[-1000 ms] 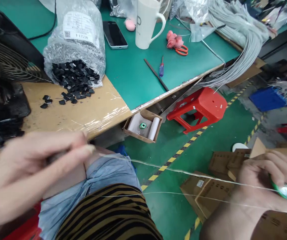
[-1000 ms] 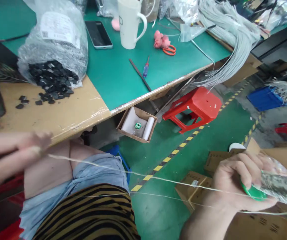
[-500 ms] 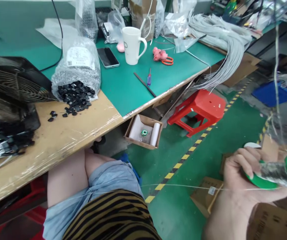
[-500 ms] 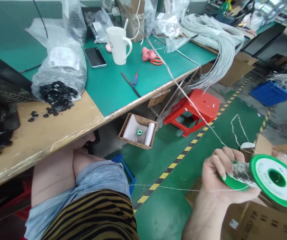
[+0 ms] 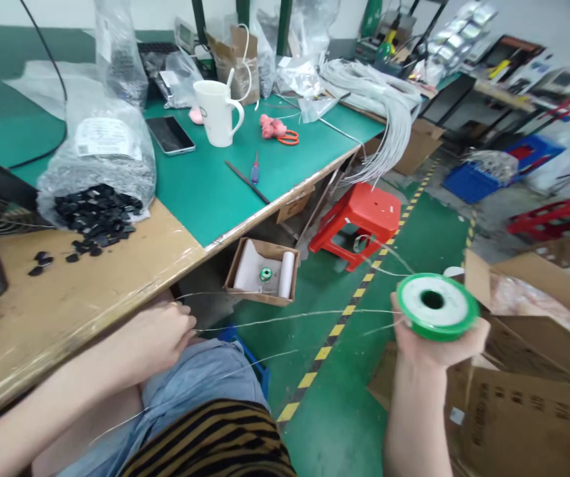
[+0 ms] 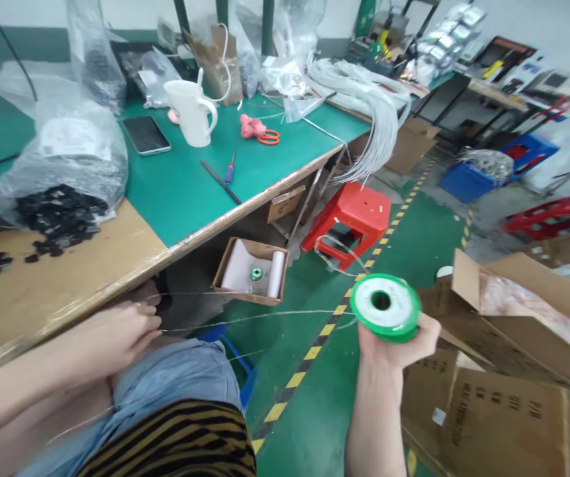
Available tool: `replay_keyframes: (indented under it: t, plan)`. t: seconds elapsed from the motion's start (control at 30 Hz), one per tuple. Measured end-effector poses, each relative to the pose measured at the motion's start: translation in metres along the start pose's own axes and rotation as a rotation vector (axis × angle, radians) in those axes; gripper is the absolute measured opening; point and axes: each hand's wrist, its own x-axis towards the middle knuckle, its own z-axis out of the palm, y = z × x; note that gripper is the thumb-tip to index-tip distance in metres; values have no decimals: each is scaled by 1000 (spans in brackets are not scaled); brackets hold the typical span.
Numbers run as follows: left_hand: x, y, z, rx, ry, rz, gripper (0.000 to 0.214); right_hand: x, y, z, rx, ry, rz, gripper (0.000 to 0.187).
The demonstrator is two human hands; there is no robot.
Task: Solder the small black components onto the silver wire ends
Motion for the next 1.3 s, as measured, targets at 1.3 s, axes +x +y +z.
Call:
replay_keyframes:
  t: [1.3]
  plan:
    - [-36, 44, 84, -805, -134, -30, 59, -58, 62, 145, -536, -186, -44, 8]
